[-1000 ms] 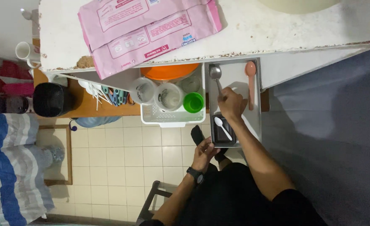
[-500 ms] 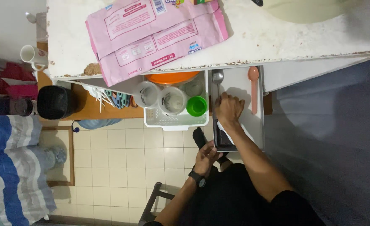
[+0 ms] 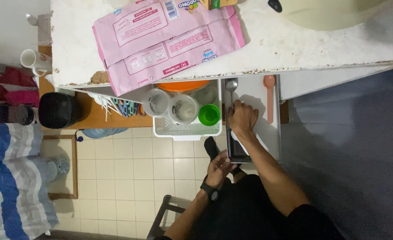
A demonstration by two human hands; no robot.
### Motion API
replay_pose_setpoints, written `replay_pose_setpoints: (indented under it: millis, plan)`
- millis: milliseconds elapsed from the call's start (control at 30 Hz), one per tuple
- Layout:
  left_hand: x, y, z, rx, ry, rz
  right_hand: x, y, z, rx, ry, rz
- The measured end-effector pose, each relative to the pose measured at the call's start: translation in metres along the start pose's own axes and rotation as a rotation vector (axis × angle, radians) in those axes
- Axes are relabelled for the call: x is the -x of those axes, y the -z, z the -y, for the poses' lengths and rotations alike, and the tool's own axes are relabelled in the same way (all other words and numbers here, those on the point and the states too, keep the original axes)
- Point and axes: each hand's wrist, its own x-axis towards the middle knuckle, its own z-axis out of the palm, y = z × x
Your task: Sorting and organizing plastic spoons and other small items on a table.
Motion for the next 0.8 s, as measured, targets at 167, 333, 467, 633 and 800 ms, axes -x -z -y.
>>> replay_pose_setpoints:
  millis: [167,333,467,633,800]
  plan:
    - [-0.001,0.001,0.000,0.006,0.016,-0.015,-0.001,0.006,-0.002,-0.028,0.010,0.031]
    - [-0.021,0.011,0.016,0.033,0.005,-0.028,0.001,0.078,0.015,-0.276,-0.047,0.059]
    - [-0.035,0.000,0.009,0.061,-0.056,-0.004,0.020,0.157,0.021,-0.766,-0.043,0.020]
    - [-0.040,-0.052,-0.024,0.179,-0.118,-0.070,0.050,0.267,0.038,-1.390,-0.198,0.179]
    - [-0.098,-0.035,0.006,0.122,-0.188,-0.079,0.053,0.260,0.035,-1.709,-0.116,0.123]
